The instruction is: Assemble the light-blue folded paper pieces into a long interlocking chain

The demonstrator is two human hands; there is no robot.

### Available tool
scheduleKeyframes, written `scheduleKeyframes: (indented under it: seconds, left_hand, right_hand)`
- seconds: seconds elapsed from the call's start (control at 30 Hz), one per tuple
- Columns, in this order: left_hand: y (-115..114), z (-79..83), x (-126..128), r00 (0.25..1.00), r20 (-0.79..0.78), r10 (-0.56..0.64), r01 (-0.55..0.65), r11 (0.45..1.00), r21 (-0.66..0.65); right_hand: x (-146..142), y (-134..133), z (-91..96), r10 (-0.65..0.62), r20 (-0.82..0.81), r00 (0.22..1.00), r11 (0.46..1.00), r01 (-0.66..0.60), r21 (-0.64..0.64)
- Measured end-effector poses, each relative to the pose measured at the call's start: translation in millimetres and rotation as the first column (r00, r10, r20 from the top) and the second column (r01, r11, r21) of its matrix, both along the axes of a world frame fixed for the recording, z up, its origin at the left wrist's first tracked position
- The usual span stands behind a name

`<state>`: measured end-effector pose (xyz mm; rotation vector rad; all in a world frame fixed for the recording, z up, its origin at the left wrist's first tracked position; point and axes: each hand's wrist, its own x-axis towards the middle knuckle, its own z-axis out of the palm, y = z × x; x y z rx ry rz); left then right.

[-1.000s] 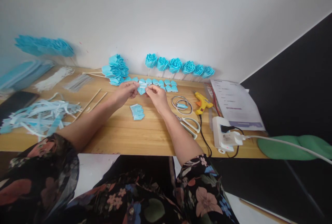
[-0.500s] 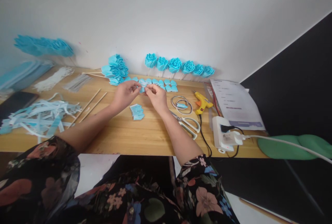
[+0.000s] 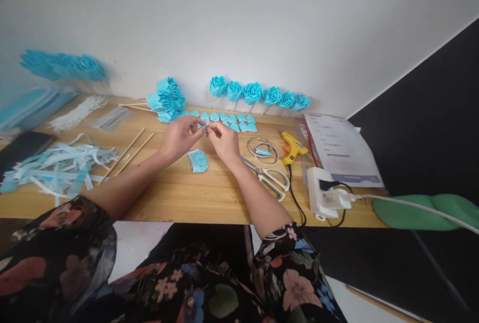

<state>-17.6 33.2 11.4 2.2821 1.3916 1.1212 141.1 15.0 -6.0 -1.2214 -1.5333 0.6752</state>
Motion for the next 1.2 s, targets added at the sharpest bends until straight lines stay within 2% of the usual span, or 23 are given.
scheduleKeyframes:
  seconds: [0.23, 0.53, 0.63, 0.73, 0.83, 0.93, 1.0, 1.1, 1.17, 1.2]
  left_hand:
    - [-0.5, 0.5, 1.2, 1.0, 0.018, -0.007, 0.007, 1.0, -0.02]
    - [-0.5, -0.8, 1.3, 0.996, 0.078, -0.031, 0.035, 0.998, -0.043]
    - [2.2, 0.1, 1.7, 0.992, 0.125, -0.012, 0.024, 0.995, -0.097]
    - [7.8, 9.0, -6.6, 0.982, 0.183, 0.044, -0.017, 0.989, -0.145]
    - [10.0, 23.9, -35.4, 0.975, 0.169, 0.142, -0.122, 0.985, -0.122]
    - [2.6, 32.6, -87.5, 0.969, 0.002, 0.246, -0.245, 0.965, -0.093]
    - [-5.6, 30.0, -129.7, 0.939, -0.151, 0.308, -0.323, 0.942, -0.092]
    - [-14.9, 16.1, -188.4, 0.871, -0.302, 0.387, -0.438, 0.891, -0.123]
    - [-17.0, 7.0, -213.1, 0.83, -0.382, 0.407, -0.472, 0.876, -0.093]
    - [-17.0, 4.2, -218.7, 0.811, -0.405, 0.421, -0.476, 0.879, -0.038]
  right_hand:
    - [0.2, 0.3, -0.1, -0.014, 0.023, 1.0, 1.0, 0.014, 0.001]
    - [0.6, -1.0, 1.8, 0.005, -0.024, 1.0, 1.0, -0.005, 0.012]
    - [1.2, -0.7, 2.6, 0.009, -0.015, 1.0, 1.0, -0.009, 0.005]
    - [4.1, 1.6, 2.8, 0.014, -0.074, 0.997, 1.0, -0.016, -0.025]
    - [7.4, 5.1, 2.0, -0.013, -0.18, 0.984, 0.997, 0.0, -0.075]
    - [8.4, 7.4, 0.6, -0.015, -0.26, 0.966, 0.993, -0.016, -0.116]
    - [7.6, 8.1, -0.6, 0.005, -0.285, 0.958, 0.992, -0.041, -0.123]
    - [6.0, 8.8, -2.8, 0.022, -0.286, 0.958, 0.991, -0.06, -0.124]
    - [5.4, 8.9, -3.8, 0.023, -0.286, 0.958, 0.99, -0.061, -0.125]
    - [5.2, 8.8, -4.1, 0.024, -0.286, 0.958, 0.99, -0.062, -0.125]
